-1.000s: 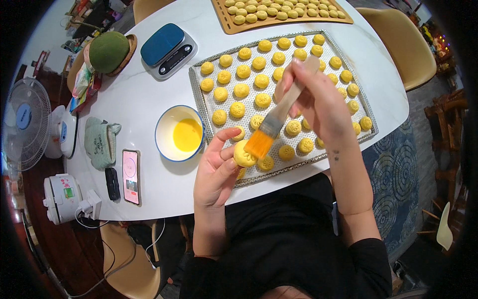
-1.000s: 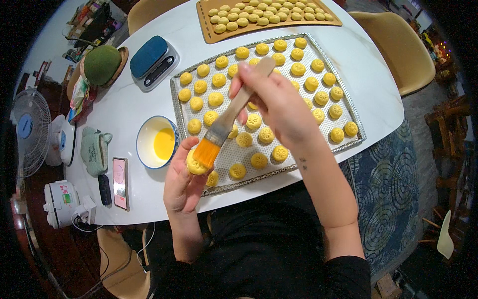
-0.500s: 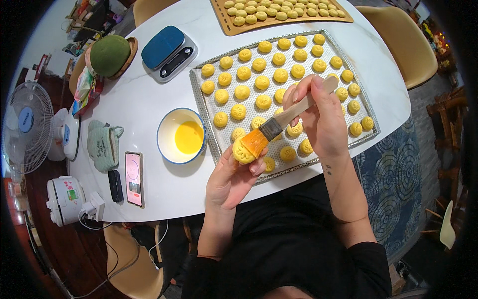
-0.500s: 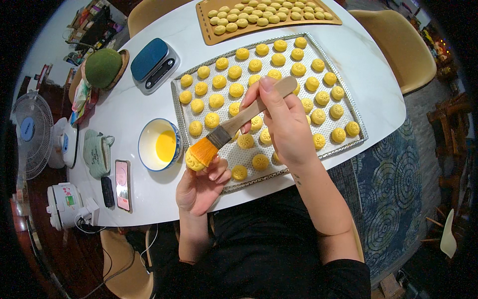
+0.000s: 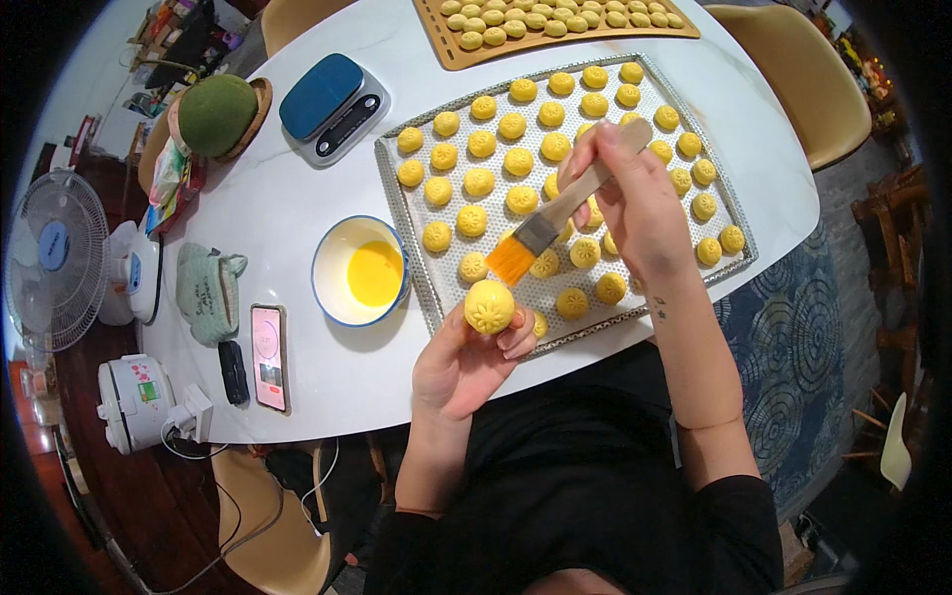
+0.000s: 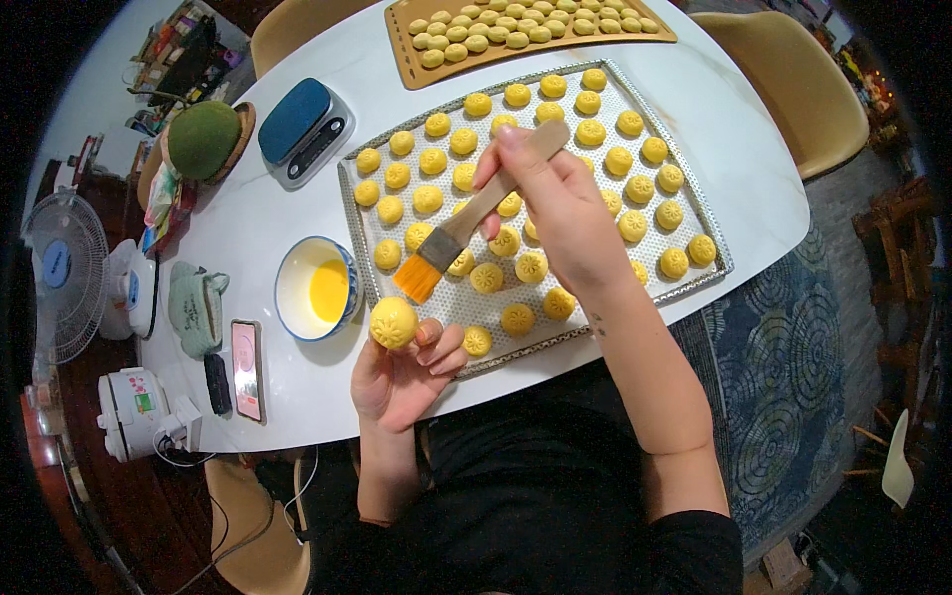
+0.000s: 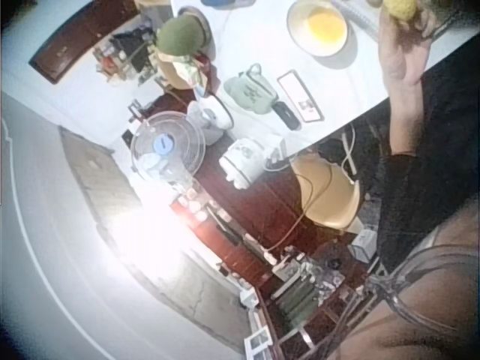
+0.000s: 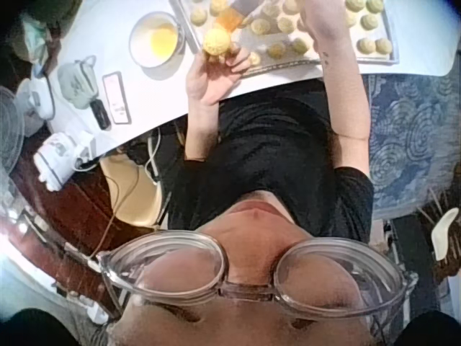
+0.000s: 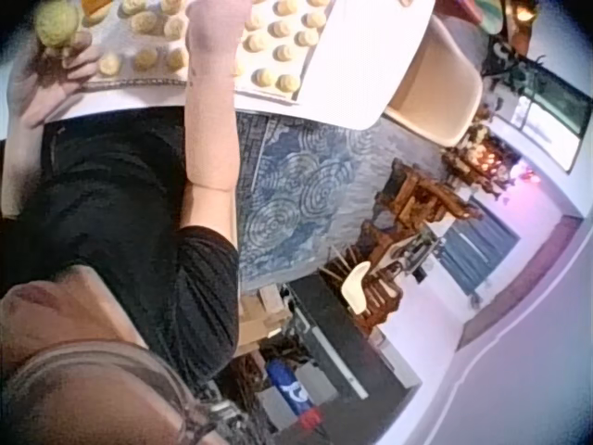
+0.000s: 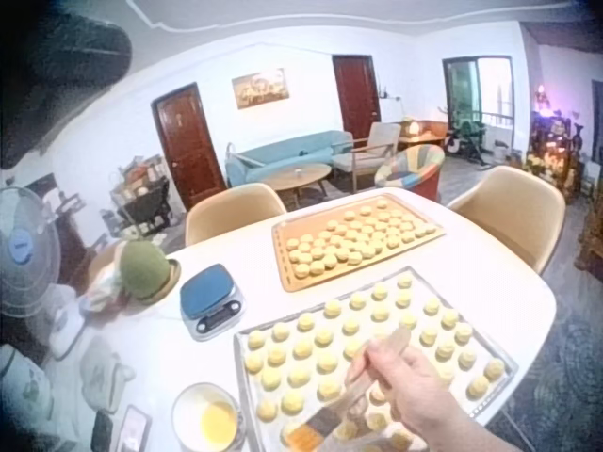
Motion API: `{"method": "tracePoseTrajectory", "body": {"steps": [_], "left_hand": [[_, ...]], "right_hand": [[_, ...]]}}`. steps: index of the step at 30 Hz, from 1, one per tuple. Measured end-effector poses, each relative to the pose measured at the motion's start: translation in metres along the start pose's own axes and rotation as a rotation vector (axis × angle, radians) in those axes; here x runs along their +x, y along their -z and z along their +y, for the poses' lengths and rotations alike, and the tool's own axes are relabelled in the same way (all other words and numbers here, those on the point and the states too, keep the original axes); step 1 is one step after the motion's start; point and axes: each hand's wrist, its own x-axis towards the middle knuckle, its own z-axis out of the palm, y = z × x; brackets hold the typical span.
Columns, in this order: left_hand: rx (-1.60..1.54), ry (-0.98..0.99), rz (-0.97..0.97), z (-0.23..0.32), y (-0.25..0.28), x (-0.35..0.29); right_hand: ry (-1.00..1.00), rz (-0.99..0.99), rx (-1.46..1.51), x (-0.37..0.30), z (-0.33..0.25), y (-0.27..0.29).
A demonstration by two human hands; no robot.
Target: The person brushes a yellow liquid onto small round cookies arranged on a baking sheet. They pick up each cookie, apply the liquid with a brush, and place it back on the tray.
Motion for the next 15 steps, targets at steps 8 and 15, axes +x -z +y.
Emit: {"method": "tracePoseTrajectory", "body": {"steps": [8, 15], "left_hand": [[0.027, 0.042, -0.014, -0.001, -0.005, 0.002], [0.033, -0.081, 0.145, -0.005, -0.012, 0.002]], "right_hand": [[0.025, -0.059, -0.036, -0.001, -0.001, 0.001], [0.248, -0.087, -0.173, -0.017, -0.02, -0.008]]}}
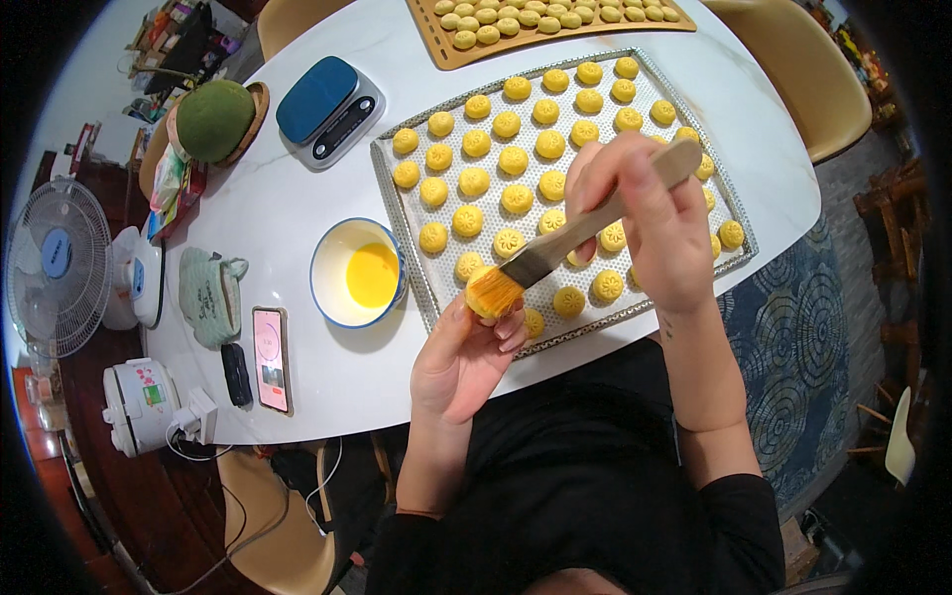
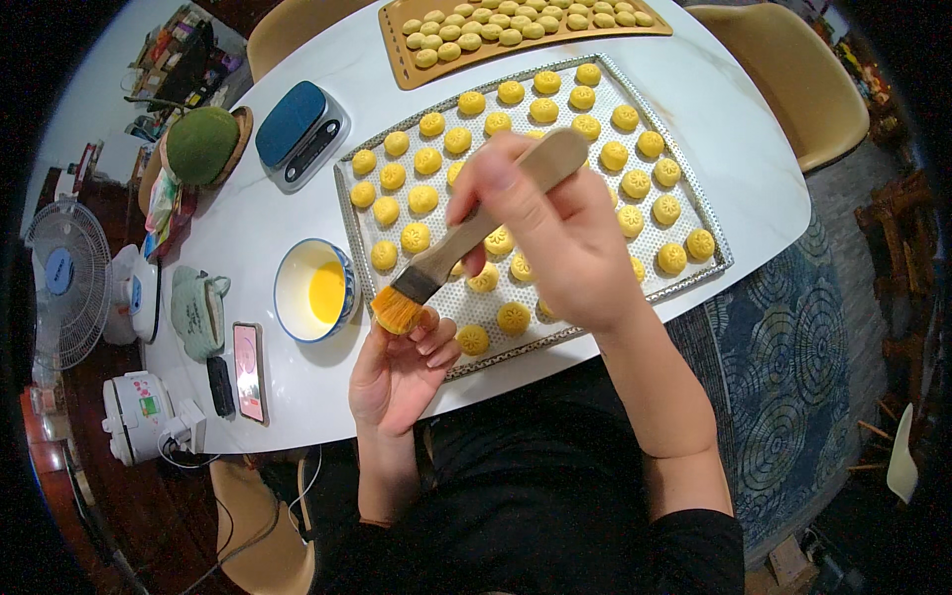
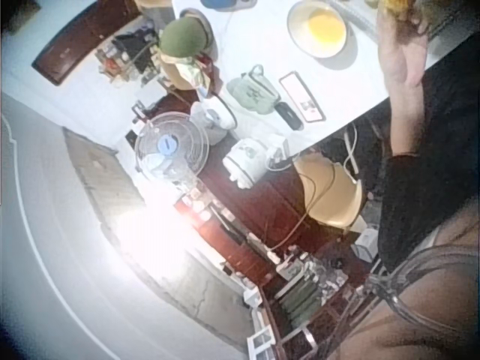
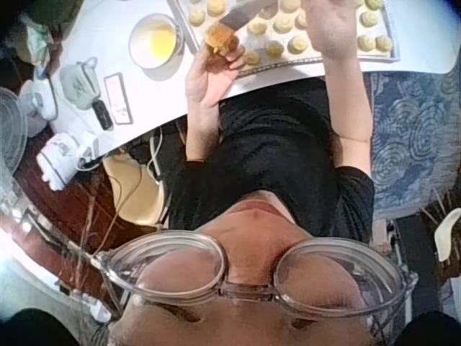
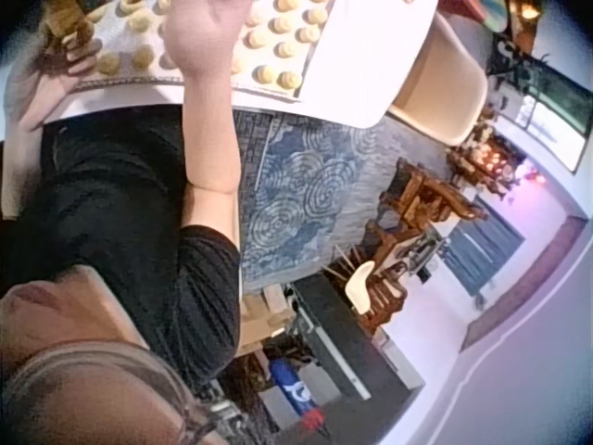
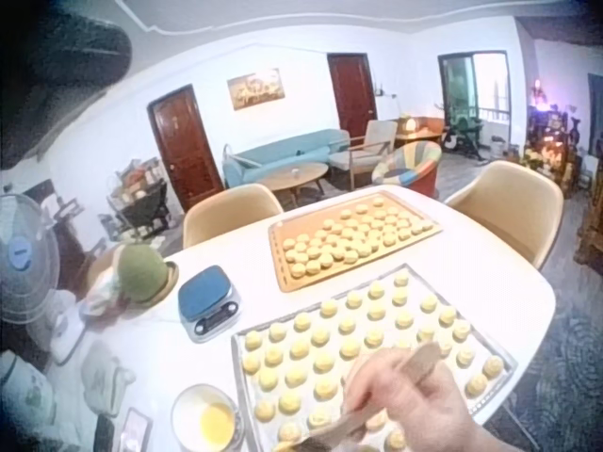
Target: The person brushes a yellow liquid onto small round cookies arranged on a baking sheet. They pick up each cookie, apply the liquid with a brush, and place it back on the tray.
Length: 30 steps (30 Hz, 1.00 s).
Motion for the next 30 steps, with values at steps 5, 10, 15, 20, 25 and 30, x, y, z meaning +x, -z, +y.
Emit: {"method": "tracePoseTrajectory", "body": {"steps": [5, 10, 15, 20, 25, 30], "left_hand": [[-0.032, 0.064, 0.008, -0.002, -0.001, -0.001], [-0.04, 0.145, -0.126, -0.004, -0.003, 0.002], [-0.06, 0.18, -0.209, -0.003, 0.001, 0.003], [-0.097, 0.163, -0.155, -0.001, -0.001, 0.0], [0.626, -0.043, 0.24, 0.024, -0.001, -0.007], [1.494, -0.101, 0.402, 0.042, -0.017, -0.002]], "right_hand": [[-0.027, 0.079, -0.103, 0.006, 0.005, 0.006], [-0.208, 0.031, 0.316, 0.005, 0.015, 0.011], [-0.338, 0.093, 0.233, 0.003, 0.02, 0.009], [-0.258, 0.108, 0.23, 0.002, 0.016, 0.012], [-0.154, 0.238, -0.057, -0.005, 0.014, 0.032], [-0.08, 0.396, -0.046, -0.016, -0.003, 0.05]]}}
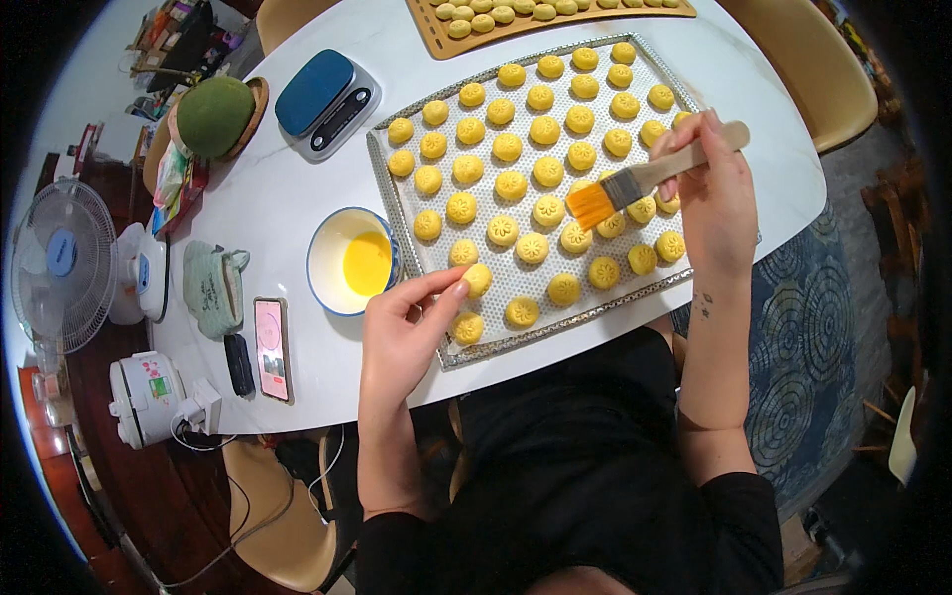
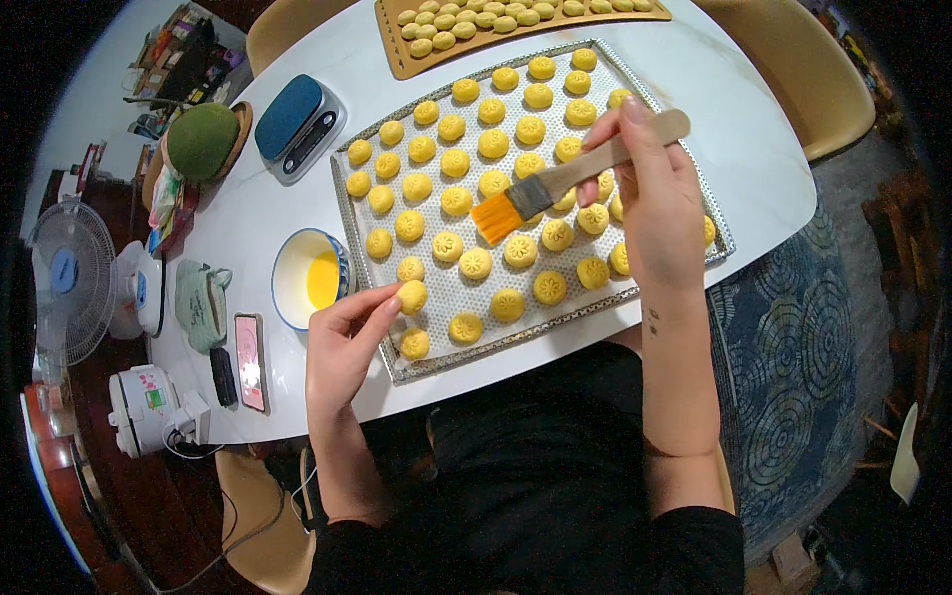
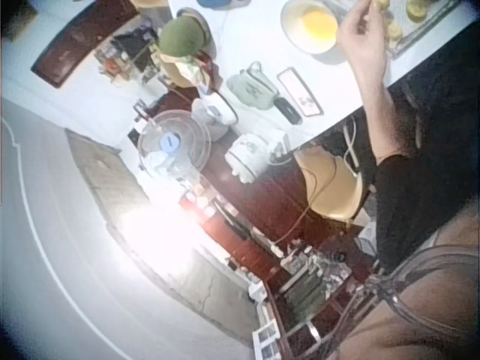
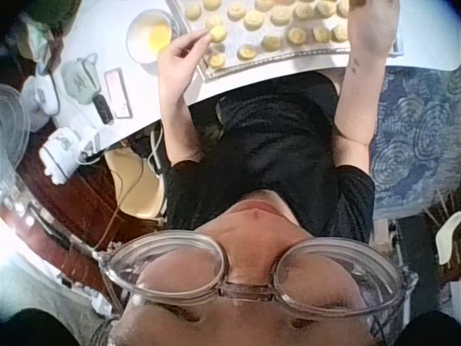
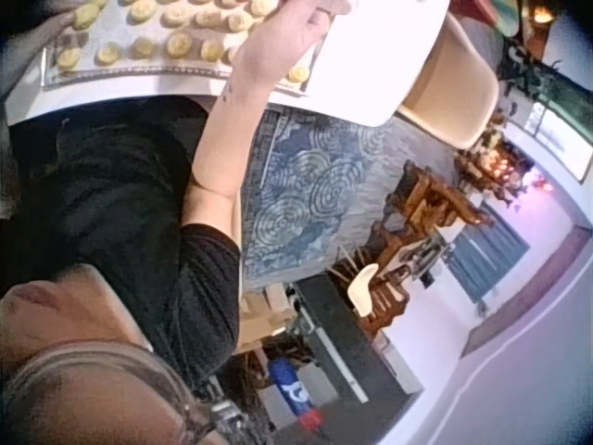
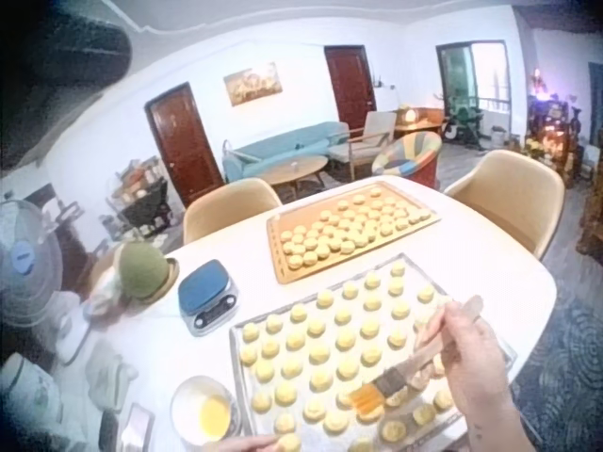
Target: The person brushes a yellow liquid onto small round cookies arranged on a baking sheet. They pick up each cookie, apply the liquid with a brush, and place it back on the tray.
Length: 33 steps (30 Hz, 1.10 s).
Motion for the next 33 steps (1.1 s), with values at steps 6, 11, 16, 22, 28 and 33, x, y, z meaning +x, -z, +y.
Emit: {"method": "tracePoseTrajectory", "body": {"steps": [6, 11, 16, 22, 28, 33], "left_hand": [[0.307, 0.01, -0.119, 0.003, -0.009, 0.011], [0.465, -0.055, 0.026, 0.002, -0.013, 0.009], [0.628, -0.116, 0.096, 0.004, -0.013, 0.006], [0.806, -0.389, 0.204, 0.011, -0.016, 0.008], [1.006, -0.306, 0.033, 0.003, -0.014, 0.018], [0.732, -0.377, 0.108, 0.013, -0.002, 0.004]], "right_hand": [[-0.008, 0.042, -0.007, -0.008, -0.004, 0.011], [-0.013, 0.039, 0.022, -0.008, -0.003, 0.019], [-0.018, 0.072, 0.003, -0.007, 0.0, 0.017], [-0.03, 0.073, 0.009, -0.006, 0.003, 0.015], [-0.027, -0.012, -0.032, -0.001, 0.005, -0.024], [0.027, -0.219, -0.085, 0.01, 0.012, -0.068]]}}
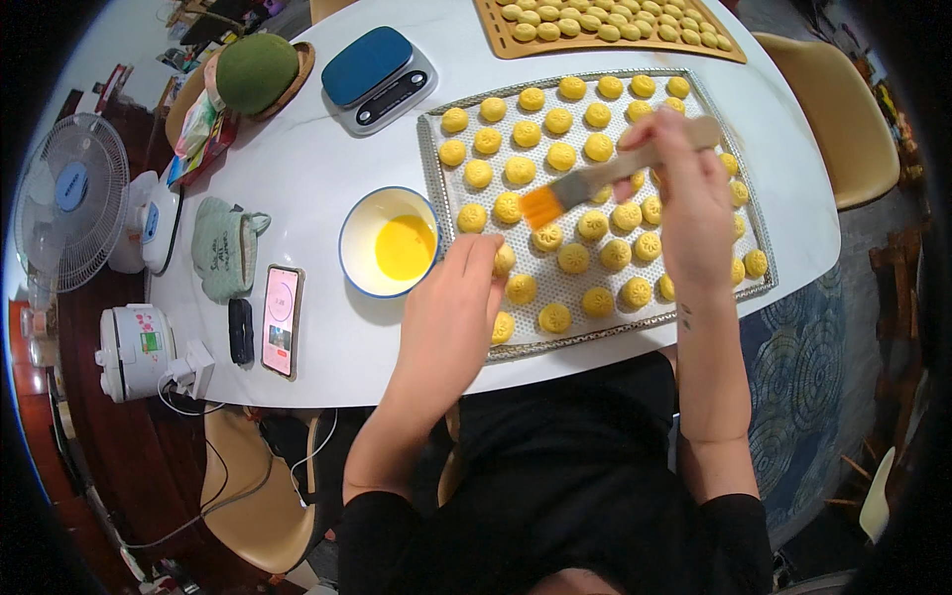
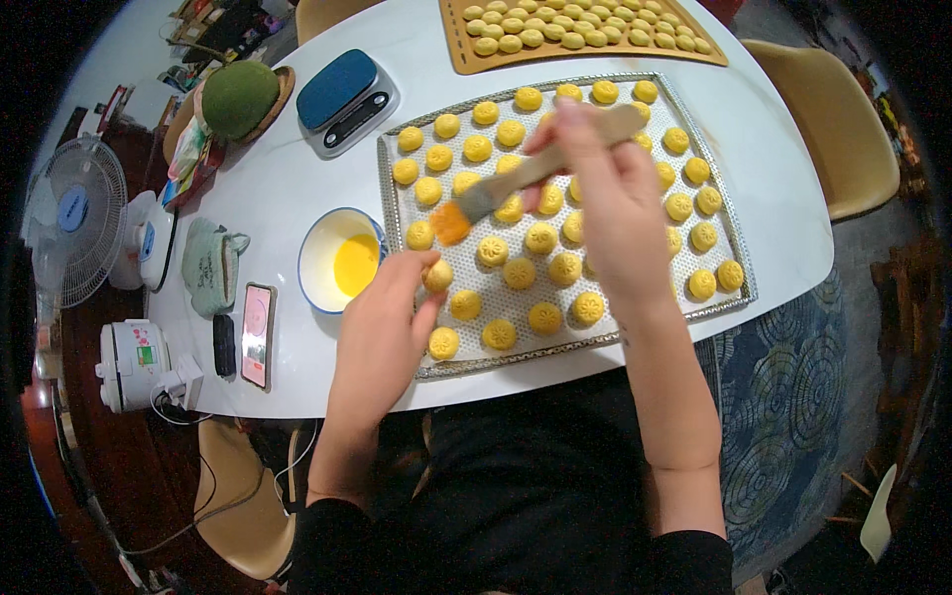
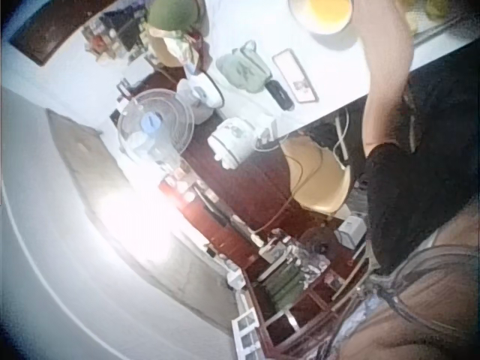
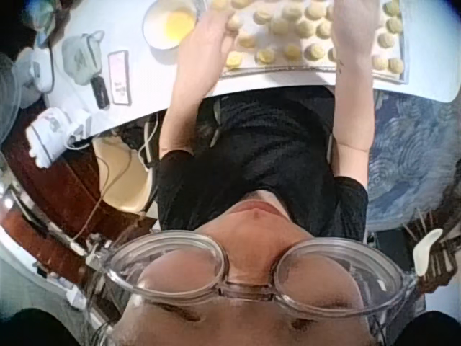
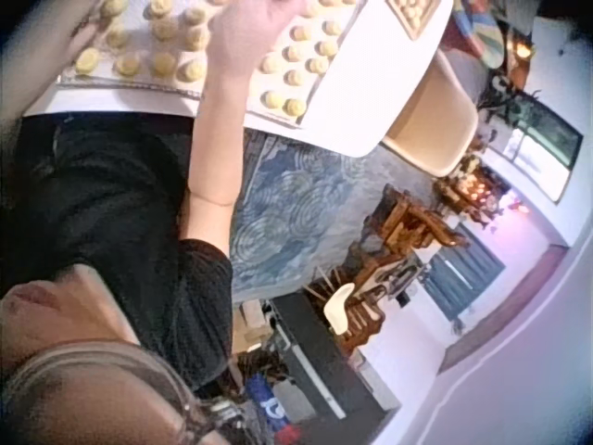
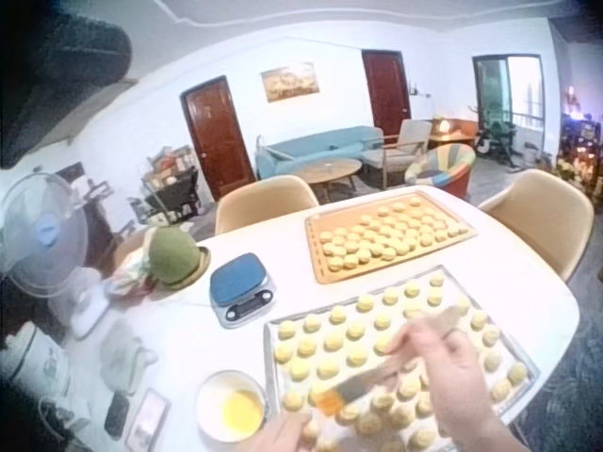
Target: The person brushes a yellow liquid onto small round cookies arranged on a baking sheet. They pick up each cookie, apply the liquid with a brush, and place it back on the tray.
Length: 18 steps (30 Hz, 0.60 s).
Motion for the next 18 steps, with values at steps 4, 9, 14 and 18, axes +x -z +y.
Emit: {"method": "tracePoseTrajectory", "body": {"steps": [4, 9, 14, 18], "left_hand": [[-0.382, 0.141, -0.038, 0.003, 0.019, -0.033], [-0.66, 0.231, -0.026, -0.022, 0.018, -0.067], [-0.956, 0.306, 0.129, -0.039, 0.014, -0.081], [-1.26, 0.283, 0.206, -0.052, 0.005, -0.082]], "right_hand": [[0.019, -0.23, -0.081, 0.011, 0.025, -0.058], [0.483, -0.488, -0.738, 0.014, 0.052, -0.114], [0.439, -0.492, -0.782, 0.017, 0.063, -0.124], [0.062, -0.29, -0.559, 0.021, 0.055, -0.104]]}}
